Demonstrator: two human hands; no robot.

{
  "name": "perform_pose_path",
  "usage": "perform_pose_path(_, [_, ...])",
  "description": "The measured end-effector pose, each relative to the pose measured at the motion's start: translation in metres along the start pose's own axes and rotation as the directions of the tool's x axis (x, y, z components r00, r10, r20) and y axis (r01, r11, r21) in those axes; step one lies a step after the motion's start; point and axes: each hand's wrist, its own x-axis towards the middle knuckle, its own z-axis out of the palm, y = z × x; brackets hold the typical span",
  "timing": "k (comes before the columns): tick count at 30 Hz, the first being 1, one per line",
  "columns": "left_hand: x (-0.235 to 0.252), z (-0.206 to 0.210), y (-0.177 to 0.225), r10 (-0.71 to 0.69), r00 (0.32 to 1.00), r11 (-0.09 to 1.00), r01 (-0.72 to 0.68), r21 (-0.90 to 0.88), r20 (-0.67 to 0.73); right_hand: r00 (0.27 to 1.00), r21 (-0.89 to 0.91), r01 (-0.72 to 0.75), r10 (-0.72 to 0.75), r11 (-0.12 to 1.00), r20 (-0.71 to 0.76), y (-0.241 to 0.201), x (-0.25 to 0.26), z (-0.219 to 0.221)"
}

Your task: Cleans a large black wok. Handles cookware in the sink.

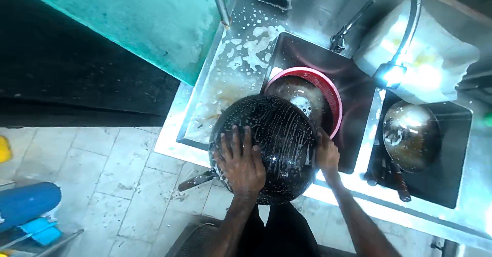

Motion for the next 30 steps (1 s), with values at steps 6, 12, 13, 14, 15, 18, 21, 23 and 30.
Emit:
perform_pose_path(6, [0.002, -0.006, 0.000, 0.067, 0.996, 0.997, -0.069, 0.039, 0.054, 0.757, -0.167, 0.631, -0.649, 0.758, -0.082, -0.106, -0.050, 0.026])
perform_pose_path(12, [0.001, -0.009, -0.006, 0.176, 0.979, 0.978, -0.186, 0.094, 0.108, 0.866, -0.154, 0.457, -0.399, 0.876, 0.302, -0.175, 0.106, 0.036])
perform_pose_path(13, [0.004, -0.008, -0.008, 0.189, 0.977, 0.976, -0.198, 0.093, 0.100, 0.916, -0.129, 0.322, -0.274, 0.938, 0.294, -0.156, 0.129, 0.032])
perform_pose_path(14, [0.004, -0.007, -0.009, 0.190, 0.977, 0.976, -0.198, 0.086, 0.092, 0.947, -0.088, 0.186, -0.154, 0.979, 0.281, -0.126, 0.138, 0.025])
perform_pose_path(15, [0.002, -0.006, -0.010, 0.184, 0.980, 0.979, -0.190, 0.074, 0.080, 0.969, -0.041, 0.065, -0.053, 0.997, 0.242, -0.091, 0.133, 0.019])
perform_pose_path(18, [0.002, -0.005, -0.009, 0.170, 0.984, 0.984, -0.173, 0.043, 0.048, 0.995, 0.119, -0.079, 0.071, 0.990, 0.067, -0.005, 0.063, 0.011])
perform_pose_path(21, [-0.003, -0.005, -0.007, 0.170, 0.984, 0.985, -0.171, 0.026, 0.056, 0.985, 0.146, -0.168, 0.171, 0.975, -0.008, 0.015, 0.024, 0.009])
perform_pose_path(23, [0.000, -0.005, -0.010, 0.188, 0.980, 0.981, -0.191, 0.039, 0.058, 0.975, 0.182, -0.223, 0.218, 0.958, 0.044, 0.018, 0.033, 0.014])
perform_pose_path(30, [0.010, -0.004, -0.006, 0.115, 0.993, 0.993, -0.116, 0.036, 0.024, 0.956, 0.367, -0.293, 0.262, 0.883, 0.134, 0.027, 0.098, 0.038])
